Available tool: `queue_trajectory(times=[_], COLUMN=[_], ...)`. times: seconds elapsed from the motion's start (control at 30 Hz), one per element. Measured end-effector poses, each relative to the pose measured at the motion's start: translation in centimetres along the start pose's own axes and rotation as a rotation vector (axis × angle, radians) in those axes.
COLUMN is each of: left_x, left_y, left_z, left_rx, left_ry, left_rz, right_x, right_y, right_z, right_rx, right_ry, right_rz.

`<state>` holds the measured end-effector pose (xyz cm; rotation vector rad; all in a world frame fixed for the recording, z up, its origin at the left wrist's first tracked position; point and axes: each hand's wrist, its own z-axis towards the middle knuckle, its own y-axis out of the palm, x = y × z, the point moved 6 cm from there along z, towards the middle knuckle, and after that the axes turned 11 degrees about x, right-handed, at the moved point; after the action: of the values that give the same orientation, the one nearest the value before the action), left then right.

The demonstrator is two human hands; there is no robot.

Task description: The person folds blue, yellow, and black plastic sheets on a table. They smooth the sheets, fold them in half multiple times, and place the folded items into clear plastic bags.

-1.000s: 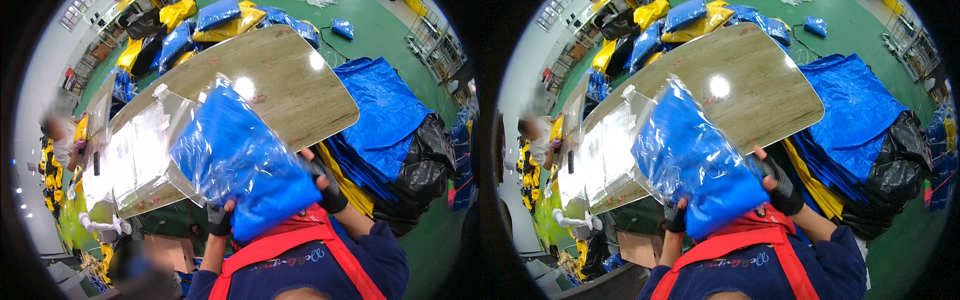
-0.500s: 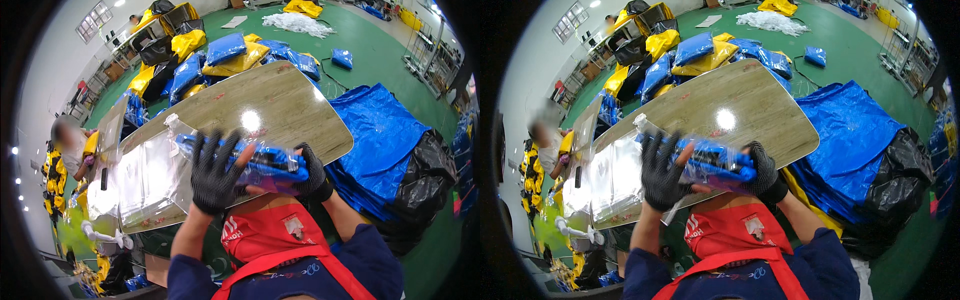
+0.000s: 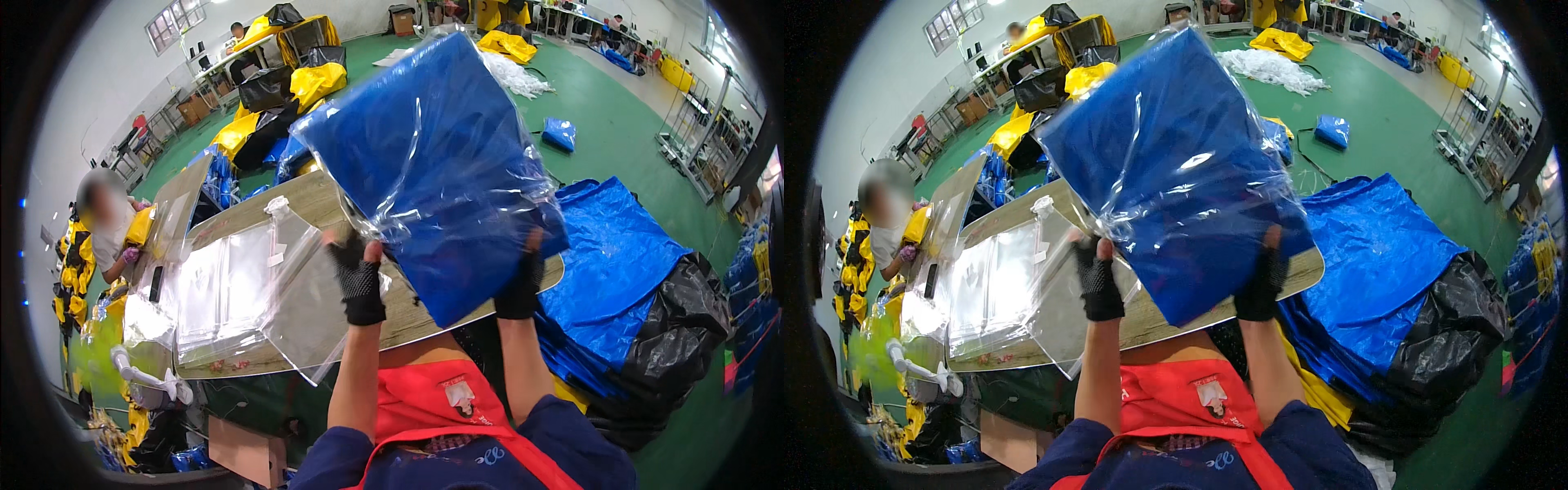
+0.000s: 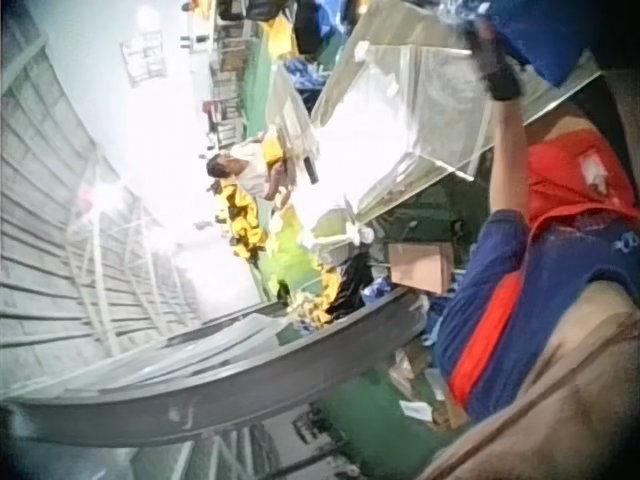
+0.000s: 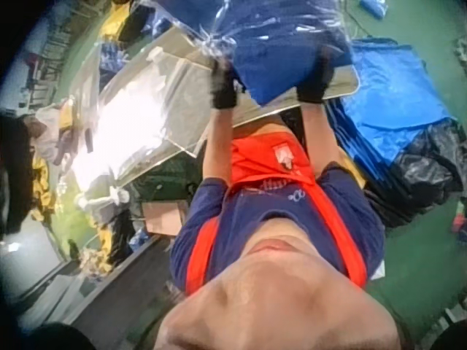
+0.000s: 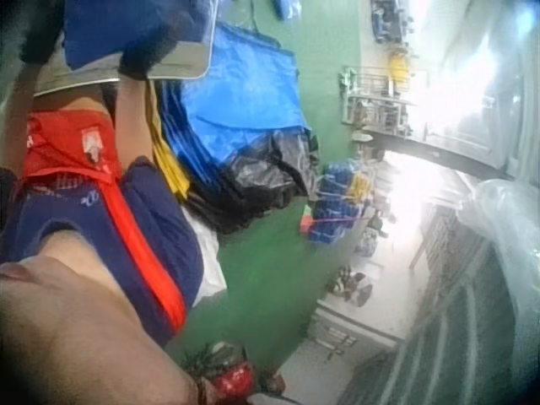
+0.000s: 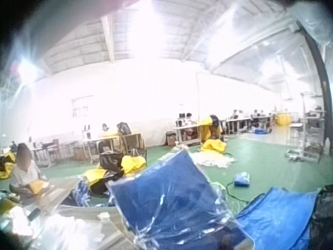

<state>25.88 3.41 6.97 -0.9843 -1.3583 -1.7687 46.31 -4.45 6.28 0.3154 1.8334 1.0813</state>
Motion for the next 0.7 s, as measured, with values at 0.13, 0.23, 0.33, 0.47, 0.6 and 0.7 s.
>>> queue_trajectory(times=[0.13, 0.23, 0.33, 0.47, 0.6, 0.7], left_x=[-3.1, -2.1, -5.9, -6.4, 10.1, 16.1], left_y=[1.5, 3.5, 0.7, 1.6, 4.6, 7.9], left_z=[-5.4, -6.5, -7.4, -14.7, -8.3, -3.8], left_rx=[-0.039, -0.061, -0.006, -1.098, -0.619, -0.275], left_ry=[-0.122, 0.134, 0.116, 0.250, 0.681, 1.057], left_rz=[0.280, 0.348, 0.554, 0.980, 1.034, 1.297], right_x=[3.4, 3.6, 3.5, 0.2, -6.6, -7.7], right_y=[0.1, -0.6, -0.6, 1.1, 5.7, 9.2], right_z=[1.5, 2.0, 2.0, 2.3, -1.4, -6.4], right_rx=[-0.021, -0.054, 0.023, -0.022, -0.522, -1.082], right_ry=[0.073, 0.087, 0.058, -0.312, -1.030, -1.218], right_rz=[-0.027, -0.002, 0.024, -0.256, -0.773, -0.870])
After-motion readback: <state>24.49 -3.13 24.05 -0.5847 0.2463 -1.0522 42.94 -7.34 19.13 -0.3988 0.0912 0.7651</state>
